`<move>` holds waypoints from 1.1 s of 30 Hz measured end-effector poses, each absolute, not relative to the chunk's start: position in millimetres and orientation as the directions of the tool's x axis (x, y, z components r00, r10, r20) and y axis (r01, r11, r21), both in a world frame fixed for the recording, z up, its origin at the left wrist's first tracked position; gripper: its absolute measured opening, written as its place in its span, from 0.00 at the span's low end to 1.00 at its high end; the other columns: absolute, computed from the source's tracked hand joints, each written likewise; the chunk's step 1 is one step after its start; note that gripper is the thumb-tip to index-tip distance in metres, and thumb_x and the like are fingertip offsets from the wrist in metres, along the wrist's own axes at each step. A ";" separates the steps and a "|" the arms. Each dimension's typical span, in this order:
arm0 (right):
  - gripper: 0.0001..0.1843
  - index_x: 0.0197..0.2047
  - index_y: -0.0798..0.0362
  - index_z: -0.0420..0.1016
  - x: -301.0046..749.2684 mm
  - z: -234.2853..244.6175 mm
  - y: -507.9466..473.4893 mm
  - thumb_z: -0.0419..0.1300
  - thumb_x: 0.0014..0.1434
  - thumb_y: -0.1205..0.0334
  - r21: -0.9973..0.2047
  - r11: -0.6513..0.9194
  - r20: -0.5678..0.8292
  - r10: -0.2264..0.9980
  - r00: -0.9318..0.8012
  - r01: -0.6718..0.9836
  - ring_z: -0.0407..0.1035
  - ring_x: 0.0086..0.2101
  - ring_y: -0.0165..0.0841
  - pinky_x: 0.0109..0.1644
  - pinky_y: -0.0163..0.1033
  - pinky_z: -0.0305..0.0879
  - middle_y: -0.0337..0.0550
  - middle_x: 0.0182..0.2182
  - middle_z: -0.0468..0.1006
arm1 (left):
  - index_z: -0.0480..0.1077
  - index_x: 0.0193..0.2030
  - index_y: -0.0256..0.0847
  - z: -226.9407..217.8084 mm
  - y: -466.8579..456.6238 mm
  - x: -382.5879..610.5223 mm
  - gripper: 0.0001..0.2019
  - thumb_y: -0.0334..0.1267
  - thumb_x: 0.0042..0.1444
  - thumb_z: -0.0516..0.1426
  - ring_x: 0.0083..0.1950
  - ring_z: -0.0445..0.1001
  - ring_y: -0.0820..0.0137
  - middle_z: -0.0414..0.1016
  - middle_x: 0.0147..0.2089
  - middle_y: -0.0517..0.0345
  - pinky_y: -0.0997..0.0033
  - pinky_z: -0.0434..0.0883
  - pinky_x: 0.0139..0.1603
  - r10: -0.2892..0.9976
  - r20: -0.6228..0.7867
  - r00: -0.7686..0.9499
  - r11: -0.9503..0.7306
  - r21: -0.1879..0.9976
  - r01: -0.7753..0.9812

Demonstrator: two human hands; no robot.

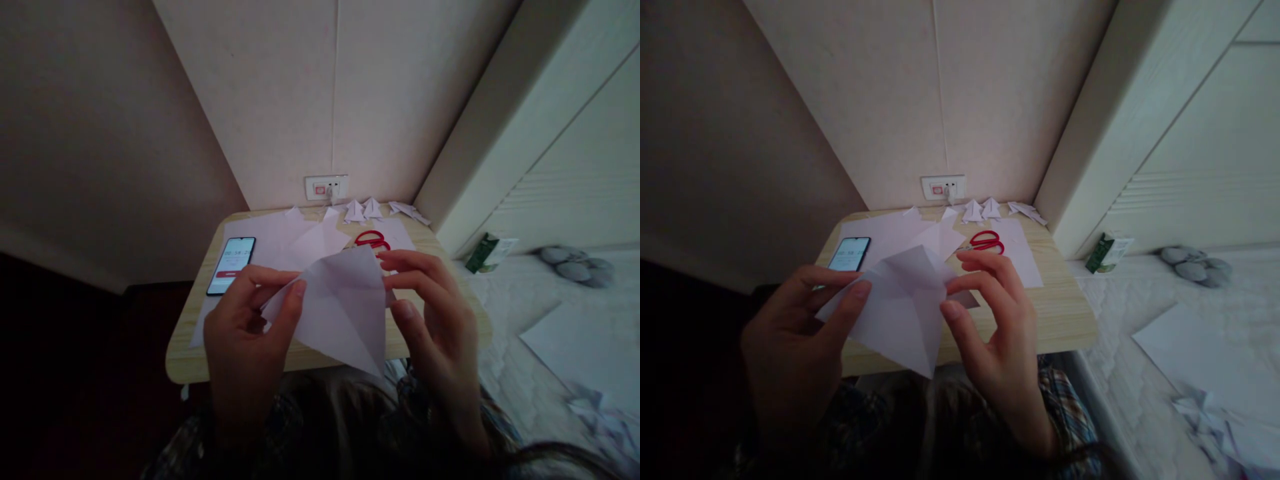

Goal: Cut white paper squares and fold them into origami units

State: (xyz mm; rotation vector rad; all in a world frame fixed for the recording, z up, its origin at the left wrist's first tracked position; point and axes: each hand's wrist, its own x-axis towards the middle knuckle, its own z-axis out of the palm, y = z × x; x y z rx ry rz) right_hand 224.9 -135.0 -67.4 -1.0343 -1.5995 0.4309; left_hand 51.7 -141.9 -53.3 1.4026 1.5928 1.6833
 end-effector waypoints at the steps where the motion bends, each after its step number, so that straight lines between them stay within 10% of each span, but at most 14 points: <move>1: 0.09 0.37 0.49 0.78 224.8 -66.8 -136.0 0.60 0.66 0.57 -0.739 0.545 0.595 0.804 0.004 0.395 0.71 0.53 0.40 0.58 0.48 0.67 0.46 0.49 0.77 | 0.76 0.31 0.44 -52.8 -142.6 52.9 0.03 0.32 0.52 0.65 0.23 0.78 0.75 0.83 0.27 0.68 0.83 0.70 0.19 0.828 0.374 -0.417 -0.243 0.911 0.332; 7: 0.11 0.39 0.49 0.81 224.7 -69.9 -139.3 0.58 0.68 0.55 -0.742 0.570 0.570 0.814 -0.117 0.352 0.67 0.60 0.44 0.65 0.53 0.61 0.47 0.59 0.73 | 0.77 0.38 0.45 -52.1 -143.7 54.1 0.06 0.29 0.55 0.64 0.22 0.76 0.79 0.84 0.32 0.69 0.84 0.65 0.16 0.797 0.475 -0.373 -0.277 0.836 0.474; 17: 0.09 0.44 0.50 0.78 222.3 -72.0 -137.5 0.59 0.67 0.56 -0.646 0.617 0.622 0.767 -0.160 0.448 0.64 0.62 0.46 0.65 0.57 0.60 0.51 0.62 0.70 | 0.79 0.40 0.45 -54.9 -143.8 50.7 0.12 0.23 0.61 0.58 0.43 0.82 0.74 0.85 0.42 0.65 0.79 0.76 0.46 0.728 0.680 -0.089 -0.453 0.575 0.682; 33: 0.06 0.40 0.48 0.76 214.4 -69.6 -136.0 0.58 0.64 0.66 -0.606 0.576 0.650 0.756 -0.076 0.549 0.68 0.56 0.46 0.59 0.60 0.67 0.51 0.56 0.73 | 0.80 0.50 0.45 -52.4 -146.7 50.5 0.19 0.22 0.64 0.52 0.50 0.79 0.69 0.81 0.49 0.58 0.76 0.75 0.48 0.759 0.649 0.052 -0.459 0.476 0.750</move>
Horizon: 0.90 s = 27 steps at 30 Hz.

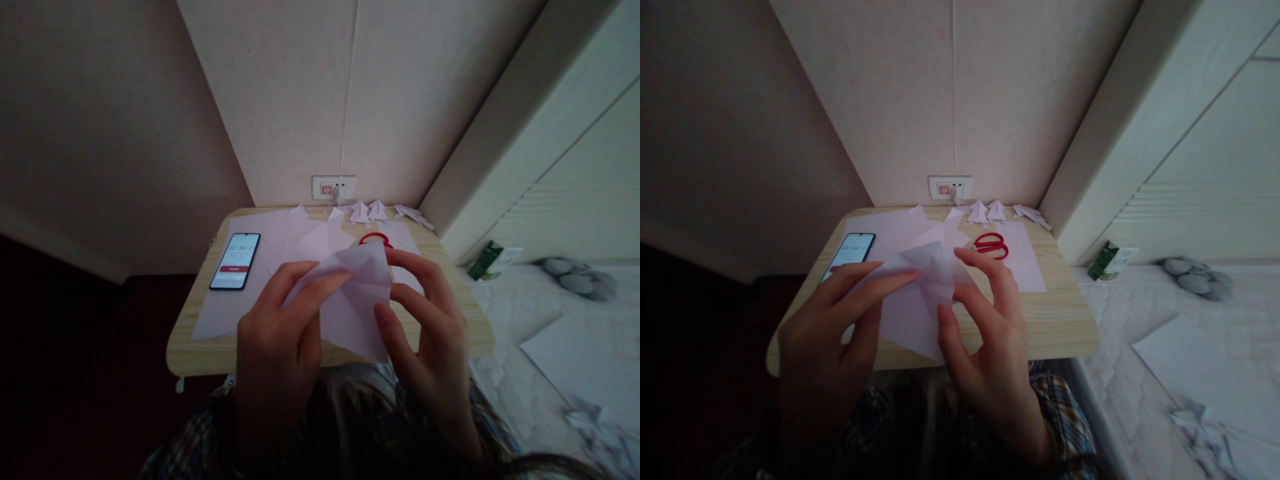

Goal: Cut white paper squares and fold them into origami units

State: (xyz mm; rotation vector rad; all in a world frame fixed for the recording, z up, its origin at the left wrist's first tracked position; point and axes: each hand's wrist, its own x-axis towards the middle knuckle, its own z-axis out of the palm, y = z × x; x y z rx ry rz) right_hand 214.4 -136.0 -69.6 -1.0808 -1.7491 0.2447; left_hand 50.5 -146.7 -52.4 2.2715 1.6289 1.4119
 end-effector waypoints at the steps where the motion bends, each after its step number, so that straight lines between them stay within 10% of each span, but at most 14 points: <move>1: 0.05 0.40 0.49 0.76 214.2 -69.9 -136.5 0.58 0.64 0.66 -0.603 0.580 0.654 0.753 -0.078 0.548 0.68 0.56 0.46 0.59 0.60 0.66 0.51 0.56 0.73 | 0.80 0.50 0.45 -52.4 -146.5 50.7 0.19 0.22 0.64 0.52 0.50 0.79 0.70 0.81 0.49 0.59 0.77 0.75 0.48 0.760 0.647 0.055 -0.458 0.474 0.752; 27: 0.07 0.44 0.52 0.77 219.2 -70.4 -135.9 0.59 0.63 0.66 -0.548 0.599 0.668 0.734 -0.127 0.584 0.68 0.55 0.47 0.59 0.58 0.66 0.54 0.56 0.73 | 0.77 0.51 0.44 -52.6 -145.3 52.8 0.16 0.23 0.63 0.53 0.50 0.81 0.68 0.83 0.48 0.58 0.74 0.78 0.46 0.761 0.649 0.018 -0.445 0.501 0.742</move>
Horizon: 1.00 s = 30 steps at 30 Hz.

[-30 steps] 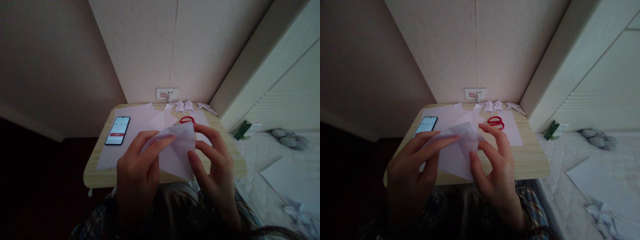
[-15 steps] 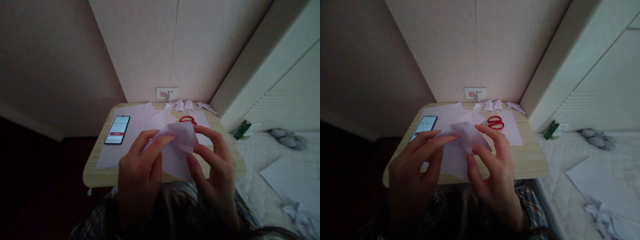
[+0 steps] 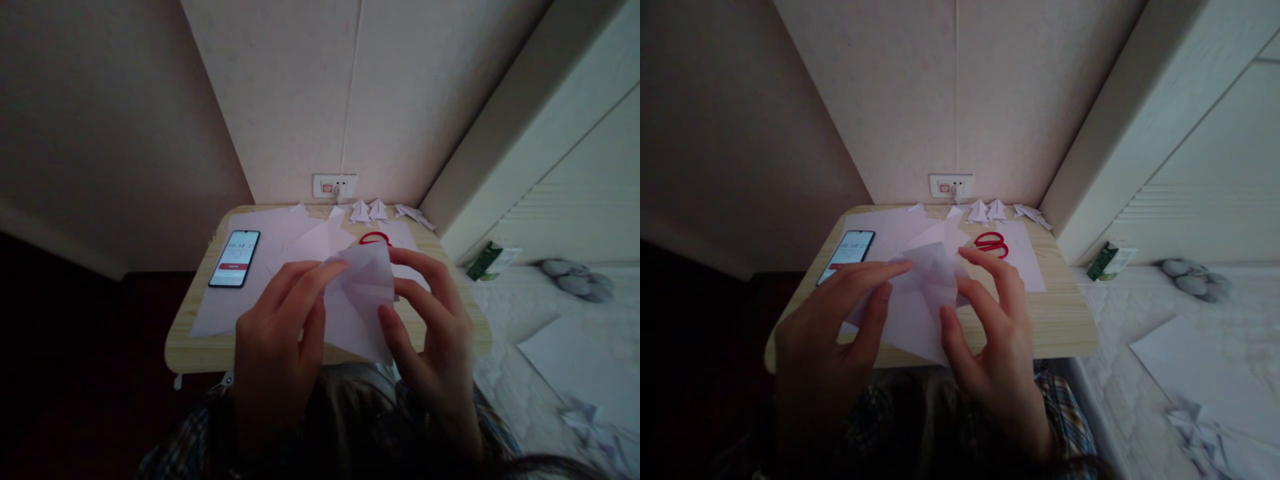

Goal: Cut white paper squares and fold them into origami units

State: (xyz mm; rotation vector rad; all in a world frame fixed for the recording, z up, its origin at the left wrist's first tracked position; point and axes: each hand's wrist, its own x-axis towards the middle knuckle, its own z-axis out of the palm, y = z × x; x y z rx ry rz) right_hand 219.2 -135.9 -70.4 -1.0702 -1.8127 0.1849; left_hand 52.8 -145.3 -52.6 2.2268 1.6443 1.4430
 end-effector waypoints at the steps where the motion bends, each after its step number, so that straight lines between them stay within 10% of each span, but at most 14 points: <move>1: 0.09 0.45 0.53 0.77 219.0 -70.2 -135.6 0.59 0.63 0.65 -0.562 0.593 0.657 0.743 -0.124 0.577 0.68 0.56 0.47 0.59 0.58 0.65 0.54 0.56 0.73 | 0.77 0.51 0.44 -52.5 -145.4 53.0 0.17 0.23 0.63 0.53 0.50 0.81 0.68 0.83 0.49 0.58 0.75 0.78 0.45 0.761 0.648 0.024 -0.451 0.502 0.738; 19: 0.08 0.46 0.49 0.76 214.8 -64.8 -133.8 0.58 0.65 0.66 -0.641 0.577 0.659 0.752 -0.022 0.506 0.70 0.54 0.44 0.59 0.56 0.67 0.49 0.52 0.76 | 0.76 0.57 0.49 -54.9 -149.6 52.8 0.23 0.22 0.65 0.51 0.48 0.80 0.71 0.80 0.51 0.59 0.80 0.77 0.43 0.788 0.597 0.150 -0.490 0.459 0.741; 30: 0.11 0.28 0.47 0.68 210.1 -52.1 -126.1 0.62 0.62 0.67 -0.665 0.447 0.628 0.768 0.125 0.599 0.73 0.48 0.42 0.55 0.53 0.70 0.46 0.44 0.79 | 0.76 0.58 0.52 -61.4 -151.2 62.0 0.20 0.26 0.68 0.51 0.47 0.80 0.72 0.79 0.51 0.60 0.79 0.75 0.39 0.744 0.653 0.140 -0.492 0.395 0.776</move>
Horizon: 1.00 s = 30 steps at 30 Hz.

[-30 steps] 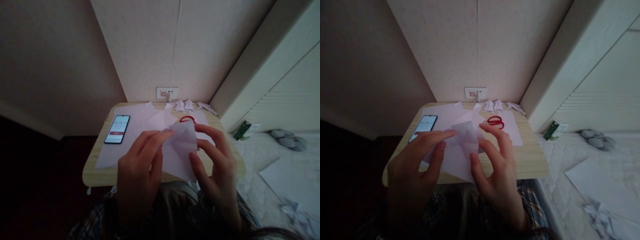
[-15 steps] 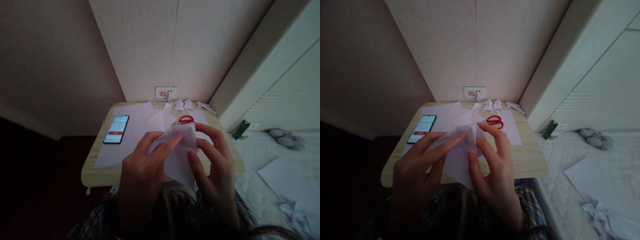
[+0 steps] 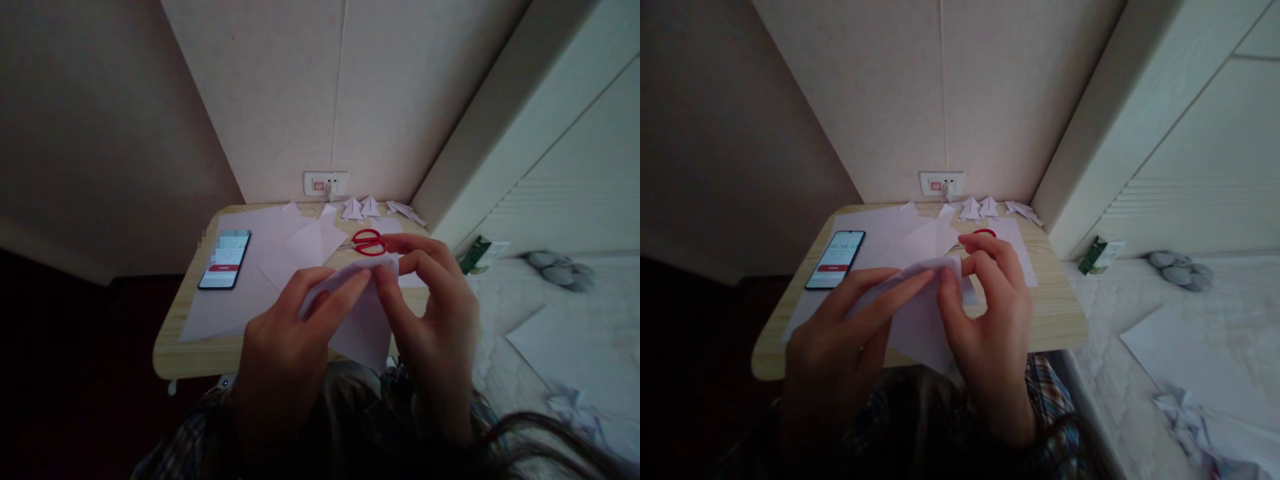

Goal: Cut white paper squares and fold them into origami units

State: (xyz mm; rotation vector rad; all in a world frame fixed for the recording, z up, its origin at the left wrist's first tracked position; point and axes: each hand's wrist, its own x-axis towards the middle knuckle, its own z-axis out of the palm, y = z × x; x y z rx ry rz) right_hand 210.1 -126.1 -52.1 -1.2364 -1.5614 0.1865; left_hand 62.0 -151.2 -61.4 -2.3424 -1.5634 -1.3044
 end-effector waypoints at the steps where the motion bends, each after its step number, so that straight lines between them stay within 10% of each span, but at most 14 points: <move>1: 0.11 0.28 0.48 0.68 210.1 -51.5 -126.5 0.61 0.62 0.66 -0.662 0.439 0.627 0.768 0.128 0.608 0.73 0.48 0.42 0.55 0.52 0.70 0.47 0.43 0.79 | 0.75 0.58 0.52 -61.1 -151.7 62.4 0.20 0.26 0.68 0.51 0.47 0.80 0.72 0.80 0.51 0.60 0.79 0.75 0.39 0.744 0.651 0.152 -0.498 0.388 0.775; 13: 0.06 0.34 0.50 0.75 213.5 -52.8 -120.5 0.60 0.63 0.68 -0.776 0.481 0.583 0.794 0.173 0.408 0.74 0.48 0.40 0.56 0.50 0.68 0.45 0.42 0.81 | 0.75 0.57 0.50 -61.0 -150.9 63.7 0.23 0.21 0.66 0.51 0.44 0.80 0.76 0.79 0.50 0.62 0.83 0.74 0.40 0.706 0.687 0.171 -0.520 0.339 0.784; 24: 0.08 0.29 0.49 0.69 211.5 -54.5 -115.2 0.58 0.61 0.68 -0.655 0.434 0.653 0.737 0.174 0.619 0.75 0.45 0.42 0.53 0.51 0.66 0.47 0.39 0.81 | 0.76 0.58 0.41 -69.4 -138.7 62.6 0.20 0.22 0.67 0.51 0.47 0.79 0.73 0.78 0.49 0.56 0.80 0.73 0.44 0.689 0.691 0.217 -0.583 0.351 0.733; 30: 0.12 0.37 0.49 0.78 227.7 -79.8 -100.9 0.54 0.69 0.63 -0.804 0.504 0.533 0.846 0.009 0.317 0.75 0.48 0.38 0.55 0.48 0.68 0.45 0.43 0.82 | 0.78 0.53 0.33 -75.6 -121.0 52.8 0.18 0.19 0.63 0.53 0.46 0.78 0.72 0.80 0.45 0.52 0.79 0.71 0.48 0.752 0.643 0.146 -0.568 0.520 0.639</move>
